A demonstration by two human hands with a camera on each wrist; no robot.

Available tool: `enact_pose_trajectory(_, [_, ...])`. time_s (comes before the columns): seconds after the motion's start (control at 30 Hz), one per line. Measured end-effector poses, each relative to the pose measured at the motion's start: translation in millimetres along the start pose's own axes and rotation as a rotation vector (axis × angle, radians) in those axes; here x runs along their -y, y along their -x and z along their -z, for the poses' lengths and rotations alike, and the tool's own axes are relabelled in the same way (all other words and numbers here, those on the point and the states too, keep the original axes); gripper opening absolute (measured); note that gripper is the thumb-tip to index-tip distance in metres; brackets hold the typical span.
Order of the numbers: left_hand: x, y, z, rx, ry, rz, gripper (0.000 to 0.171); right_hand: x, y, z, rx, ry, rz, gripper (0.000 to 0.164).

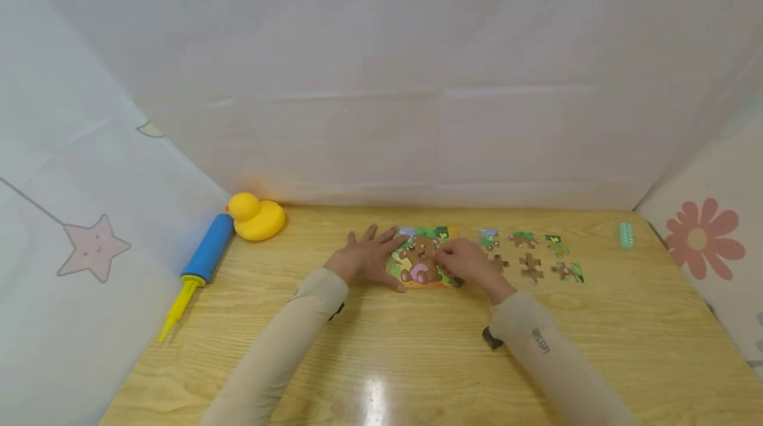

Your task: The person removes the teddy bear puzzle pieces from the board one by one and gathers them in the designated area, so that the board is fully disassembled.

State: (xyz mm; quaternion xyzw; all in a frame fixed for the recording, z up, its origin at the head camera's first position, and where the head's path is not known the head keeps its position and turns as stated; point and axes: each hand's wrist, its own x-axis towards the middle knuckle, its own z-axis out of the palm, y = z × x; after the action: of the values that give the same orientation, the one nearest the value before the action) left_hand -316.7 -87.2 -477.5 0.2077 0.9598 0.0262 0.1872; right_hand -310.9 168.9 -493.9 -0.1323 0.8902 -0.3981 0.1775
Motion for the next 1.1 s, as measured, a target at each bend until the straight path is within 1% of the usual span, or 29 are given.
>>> enact_pose_trajectory(0.23, [0.6, -1.1, -1.6, -0.007, -0.008, 0.002, 0.116, 6, 4, -2, -0.013, 0.069, 0.011, 0.04])
enact_pose_trajectory(0.47, [1.0, -2.3, -1.8, 0.011, 0.004, 0.014, 0.117, 9, 6, -4, -0.004, 0.06, -0.014, 0.045])
enact_pose_trajectory(0.57, [0.9, -1.5, -1.7, 0.008, 0.015, 0.011, 0.116, 9, 6, -3, -0.008, 0.055, -0.023, 0.038])
enact_pose_trajectory(0.7, [0.8, -0.1, -1.3, 0.002, 0.027, 0.007, 0.116, 10, 6, -3, -0.018, 0.038, -0.038, 0.023])
enact_pose_trajectory(0.8, [1.1, -0.3, -1.3, 0.002, 0.025, 0.008, 0.116, 12, 8, -2, -0.019, 0.023, -0.047, 0.022])
enact_pose_trajectory(1.1, [0.2, -0.2, -1.0, 0.001, 0.023, 0.013, 0.115, 15, 12, 0, -0.009, -0.018, -0.037, 0.017])
